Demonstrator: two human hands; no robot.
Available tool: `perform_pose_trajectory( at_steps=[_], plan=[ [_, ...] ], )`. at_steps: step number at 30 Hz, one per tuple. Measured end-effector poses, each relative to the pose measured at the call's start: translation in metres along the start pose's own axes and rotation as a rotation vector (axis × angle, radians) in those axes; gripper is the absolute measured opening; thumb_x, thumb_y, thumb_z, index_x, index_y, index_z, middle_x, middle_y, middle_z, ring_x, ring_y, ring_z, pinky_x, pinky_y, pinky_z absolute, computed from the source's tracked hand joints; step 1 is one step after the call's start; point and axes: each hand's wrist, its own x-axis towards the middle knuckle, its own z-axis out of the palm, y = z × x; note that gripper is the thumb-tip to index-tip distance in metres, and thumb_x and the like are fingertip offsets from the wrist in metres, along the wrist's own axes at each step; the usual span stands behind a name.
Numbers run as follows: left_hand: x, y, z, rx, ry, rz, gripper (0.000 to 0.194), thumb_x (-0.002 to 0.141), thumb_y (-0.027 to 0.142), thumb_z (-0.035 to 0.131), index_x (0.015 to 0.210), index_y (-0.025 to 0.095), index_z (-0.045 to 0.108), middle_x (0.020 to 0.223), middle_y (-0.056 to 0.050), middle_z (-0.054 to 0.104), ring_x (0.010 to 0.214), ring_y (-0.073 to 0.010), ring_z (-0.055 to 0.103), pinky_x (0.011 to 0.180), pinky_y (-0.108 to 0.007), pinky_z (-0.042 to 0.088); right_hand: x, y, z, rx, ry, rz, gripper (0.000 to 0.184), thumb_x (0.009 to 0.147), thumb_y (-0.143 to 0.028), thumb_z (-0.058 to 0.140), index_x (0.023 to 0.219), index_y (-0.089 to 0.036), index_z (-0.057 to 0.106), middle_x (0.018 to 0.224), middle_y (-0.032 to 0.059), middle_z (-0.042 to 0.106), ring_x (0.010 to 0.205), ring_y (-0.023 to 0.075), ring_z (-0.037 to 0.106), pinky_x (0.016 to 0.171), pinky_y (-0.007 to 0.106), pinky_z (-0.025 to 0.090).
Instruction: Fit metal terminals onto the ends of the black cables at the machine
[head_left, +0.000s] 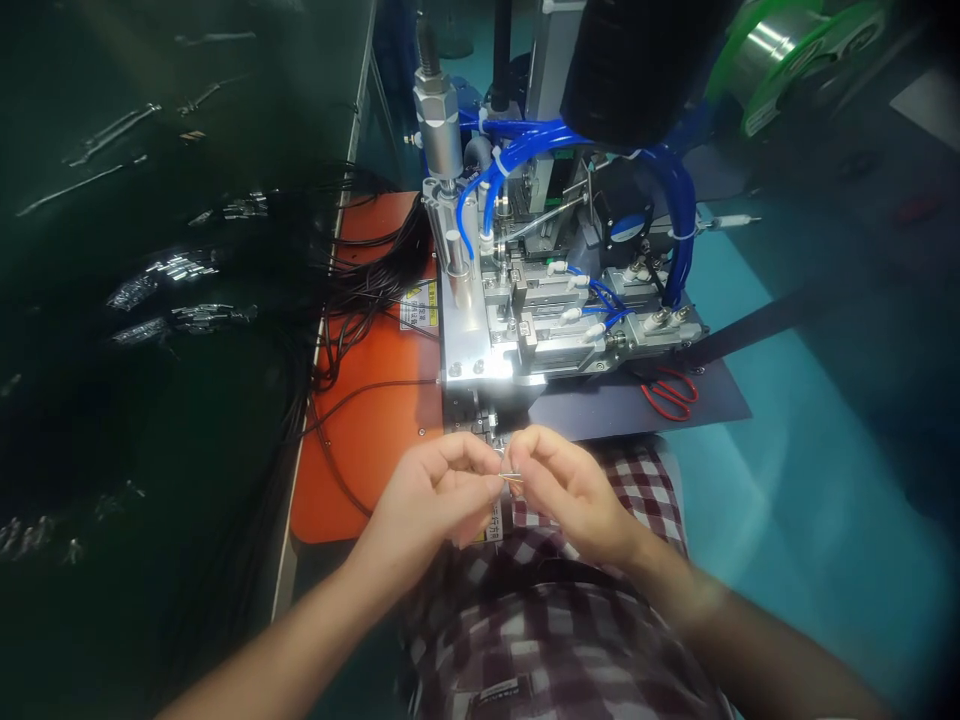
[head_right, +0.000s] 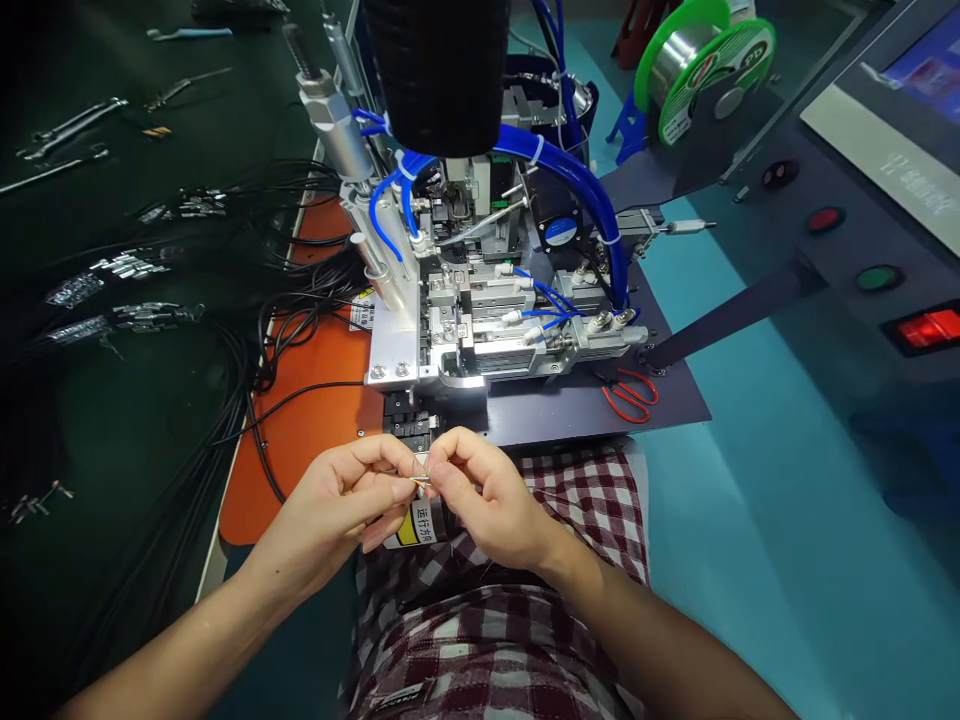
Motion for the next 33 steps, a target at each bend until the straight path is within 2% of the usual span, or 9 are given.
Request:
perform_pose_trajectory(
  at_steps=[4,8,13,16,20,24,28,33],
  plan=[
    [0.0,0.0,0.0,0.025,-0.03,-0.012,0.014,0.08,0.027,0.063,0.075,0.015,0.059,0.051,0.005,0.049,0.038,-0.0037,0.037,0.042,-0.019,0.026,0.002,-0.001,-0.001,-0.126,-0.016,-0.045,0.023,0.096,-0.039,0.046,0.083,-0.021,0.046,0.07,-0.0031,0.042,0.058,0.0101,0.036,0.053,0.024,0.035],
    [0.002,0.0,-0.001,0.07,-0.051,-0.042,0.018,0.081,0.029,0.063,0.072,0.014,0.059,0.053,0.004,0.05,0.038,-0.0032,0.038,0.041,-0.019,0.024,0.007,-0.003,-0.01,-0.23,-0.104,-0.1,0.019,0.098,-0.033,0.043,0.084,-0.02,0.046,0.075,-0.0017,0.045,0.065,0.0114,0.041,0.06,0.025,0.038],
    [0.001,-0.002,0.0,0.095,-0.002,-0.012,0.016,0.082,0.029,0.064,0.074,0.015,0.059,0.047,0.006,0.047,0.038,-0.0034,0.038,0.041,-0.017,0.026,0.011,-0.01,-0.016,-0.339,-0.14,-0.151,0.013,0.097,-0.025,0.043,0.085,-0.02,0.046,0.077,-0.0005,0.047,0.068,0.0125,0.042,0.064,0.026,0.039],
    [0.001,-0.003,0.001,0.143,0.075,0.034,0.018,0.084,0.031,0.064,0.076,0.016,0.059,0.045,0.006,0.046,0.039,-0.0036,0.038,0.042,-0.016,0.027,0.014,-0.012,-0.014,-0.326,-0.107,-0.15,0.015,0.096,-0.025,0.044,0.083,-0.02,0.047,0.077,-0.0006,0.048,0.069,0.0124,0.044,0.065,0.026,0.039],
    [0.003,-0.004,0.002,0.109,0.161,0.077,0.017,0.084,0.03,0.064,0.076,0.015,0.059,0.042,0.008,0.043,0.039,-0.003,0.034,0.043,-0.016,0.027,0.016,-0.007,-0.01,-0.286,0.007,-0.068,0.022,0.099,-0.031,0.038,0.084,-0.019,0.05,0.073,-0.0013,0.051,0.066,0.0115,0.048,0.062,0.025,0.039],
    [0.006,-0.004,0.001,0.087,0.183,0.078,0.017,0.084,0.029,0.064,0.076,0.015,0.057,0.04,0.008,0.043,0.039,-0.0033,0.033,0.044,-0.016,0.027,0.016,-0.005,-0.008,-0.512,0.047,-0.088,0.025,0.099,-0.032,0.039,0.08,-0.019,0.05,0.07,-0.0019,0.052,0.064,0.0115,0.047,0.06,0.026,0.035],
    [0.006,-0.005,-0.001,0.131,0.18,0.082,0.018,0.085,0.031,0.062,0.077,0.015,0.057,0.041,0.008,0.043,0.04,-0.0036,0.034,0.045,-0.016,0.028,0.019,-0.011,-0.009,-0.73,-0.014,-0.158,0.022,0.096,-0.028,0.043,0.076,-0.02,0.045,0.067,-0.0038,0.049,0.061,0.0106,0.044,0.058,0.025,0.032],
    [0.006,-0.006,-0.004,0.163,0.136,0.071,0.02,0.086,0.032,0.061,0.077,0.015,0.058,0.043,0.007,0.044,0.041,-0.0032,0.034,0.044,-0.016,0.027,0.025,-0.019,-0.014,-0.805,-0.124,-0.25,0.007,0.092,-0.022,0.049,0.086,-0.019,0.048,0.067,-0.0044,0.051,0.058,0.0102,0.043,0.057,0.024,0.031]
  ],
)
